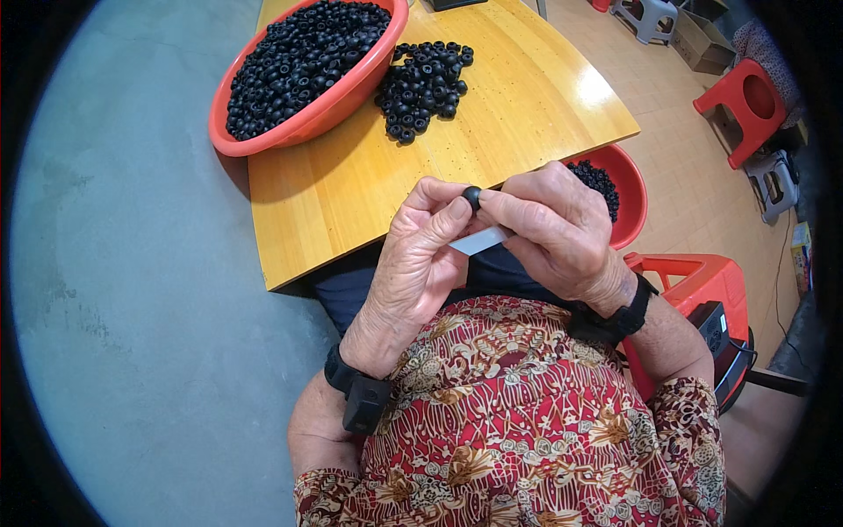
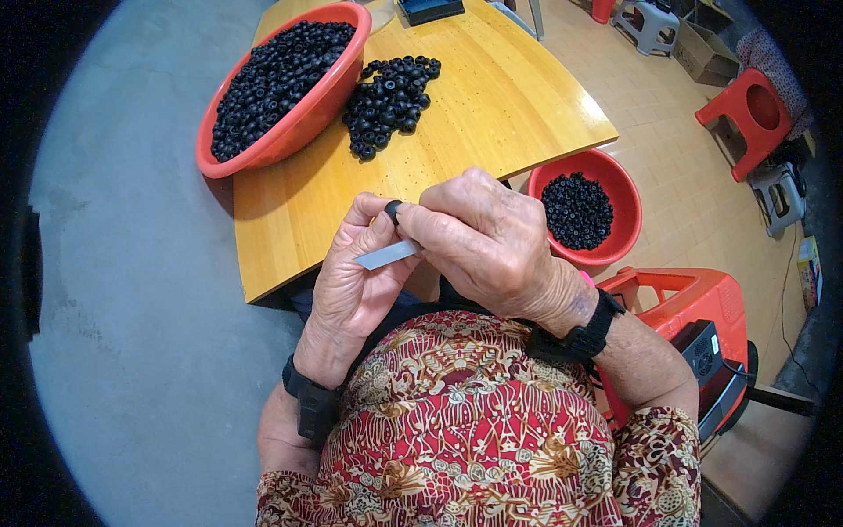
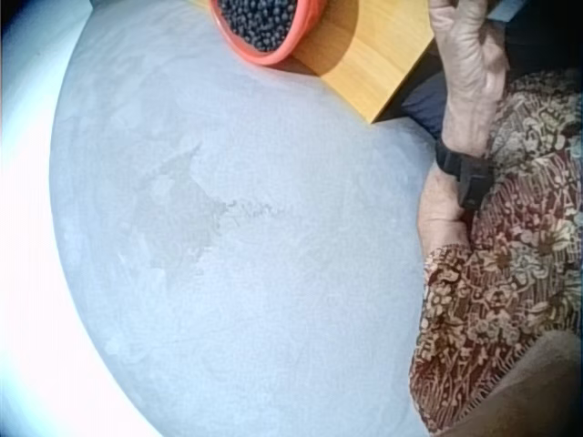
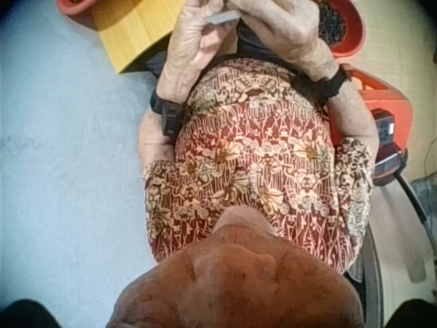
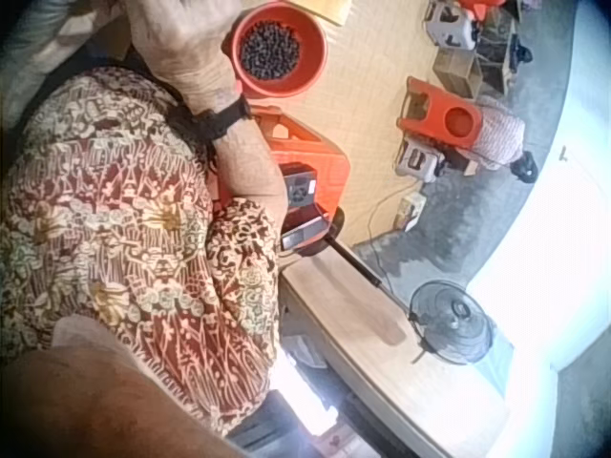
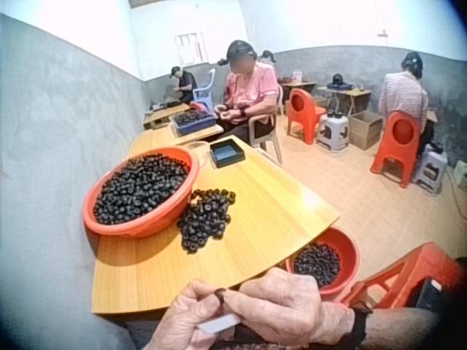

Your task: Manually trimming or cleaning small black rubber components using a small utility blade.

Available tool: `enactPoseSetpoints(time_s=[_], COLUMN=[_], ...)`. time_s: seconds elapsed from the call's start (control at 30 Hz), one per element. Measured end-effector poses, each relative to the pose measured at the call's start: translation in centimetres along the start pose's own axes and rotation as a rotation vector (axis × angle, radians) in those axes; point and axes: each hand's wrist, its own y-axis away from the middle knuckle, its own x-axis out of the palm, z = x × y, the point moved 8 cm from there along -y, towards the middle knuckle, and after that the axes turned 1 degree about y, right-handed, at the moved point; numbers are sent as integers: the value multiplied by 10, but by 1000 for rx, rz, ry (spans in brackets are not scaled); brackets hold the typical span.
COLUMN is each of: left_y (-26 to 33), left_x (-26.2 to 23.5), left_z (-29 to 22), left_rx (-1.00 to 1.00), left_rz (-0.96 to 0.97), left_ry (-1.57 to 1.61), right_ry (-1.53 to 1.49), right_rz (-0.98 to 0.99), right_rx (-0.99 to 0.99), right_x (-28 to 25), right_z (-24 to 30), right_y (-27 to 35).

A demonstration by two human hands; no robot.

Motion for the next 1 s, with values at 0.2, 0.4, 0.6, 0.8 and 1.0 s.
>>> enactPoseSetpoints(time_s=[0.2, 0.4, 0.6, 0.8, 1.0], left_y=[0, 1, 1, 3, 7], left_x=[7, 6, 3, 9, 16], left_z=[-6, -11, -8, -22, -31], left_rx=[50, 97, 44, 154, 227], left_rz=[-8, 6, -45, -80, -75], left_ry=[-22, -140, -97, -175, -337], right_ry=[-27, -95, 42, -182, -283], right_rz=[17, -3, 41, 7, -16], right_rx=[45, 94, -40, 185, 346], right_x=[0, 3, 0, 0, 3], right_z=[-2, -10, -1, -17, -28], right_y=[-3, -2, 1, -1, 3])
